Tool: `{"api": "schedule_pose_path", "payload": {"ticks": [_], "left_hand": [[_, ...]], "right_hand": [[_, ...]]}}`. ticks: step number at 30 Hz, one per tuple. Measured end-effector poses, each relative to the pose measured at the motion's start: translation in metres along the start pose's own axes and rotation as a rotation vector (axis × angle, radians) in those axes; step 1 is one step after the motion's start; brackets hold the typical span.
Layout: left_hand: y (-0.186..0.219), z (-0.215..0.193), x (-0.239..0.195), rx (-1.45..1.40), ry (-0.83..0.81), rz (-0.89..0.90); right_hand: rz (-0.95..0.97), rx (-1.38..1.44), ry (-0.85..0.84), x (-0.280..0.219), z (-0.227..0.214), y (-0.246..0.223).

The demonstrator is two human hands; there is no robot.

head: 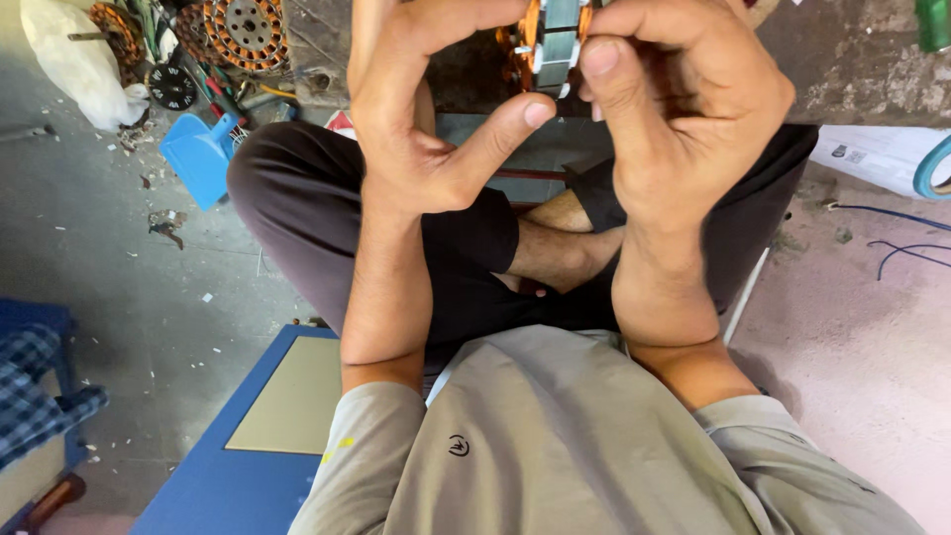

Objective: The person threads copper wire through a motor stator, uses scissors to cut small pieces of insulation paper, and uses a screwdriver to tuck wires into place.

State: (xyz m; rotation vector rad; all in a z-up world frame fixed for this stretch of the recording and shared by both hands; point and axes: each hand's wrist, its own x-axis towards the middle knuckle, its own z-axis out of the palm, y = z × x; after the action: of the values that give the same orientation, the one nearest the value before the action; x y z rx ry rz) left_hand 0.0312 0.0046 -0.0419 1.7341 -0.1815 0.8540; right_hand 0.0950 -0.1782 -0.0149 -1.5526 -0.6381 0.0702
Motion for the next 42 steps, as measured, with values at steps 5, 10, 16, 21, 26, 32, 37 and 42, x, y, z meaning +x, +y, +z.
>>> {"api": "schedule_pose_path", "payload": {"ticks": [5,10,16,21,26,32,37,42], "left_hand": [[0.001,-0.003,0.001,0.068,-0.017,0.052],[0.002,-0.003,0.0,0.031,-0.019,-0.007],[0.002,-0.001,0.0,0.034,-0.02,0.019],[0.002,0.002,-0.002,0.041,-0.002,0.007],[0.002,0.003,-0.002,0.037,-0.008,0.024],[0.007,0.004,0.005,-0.022,0.026,0.023],[0.025,0.003,0.004,0.25,0.12,0.197],[0.05,0.016,-0.003,0.425,0.123,0.26]], "right_hand": [[-0.053,-0.058,0.008,-0.003,0.0,-0.009],[-0.08,-0.109,0.008,-0.002,0.004,-0.008],[-0.144,-0.155,0.002,0.002,0.001,-0.005],[-0.078,-0.079,-0.012,0.006,-0.002,-0.003],[-0.071,-0.032,-0.013,0.007,-0.004,-0.003],[-0.252,-0.21,0.201,-0.014,-0.016,0.001],[-0.334,0.03,0.393,-0.019,-0.031,0.019],[0.001,0.118,0.036,-0.007,-0.034,0.002]]}}
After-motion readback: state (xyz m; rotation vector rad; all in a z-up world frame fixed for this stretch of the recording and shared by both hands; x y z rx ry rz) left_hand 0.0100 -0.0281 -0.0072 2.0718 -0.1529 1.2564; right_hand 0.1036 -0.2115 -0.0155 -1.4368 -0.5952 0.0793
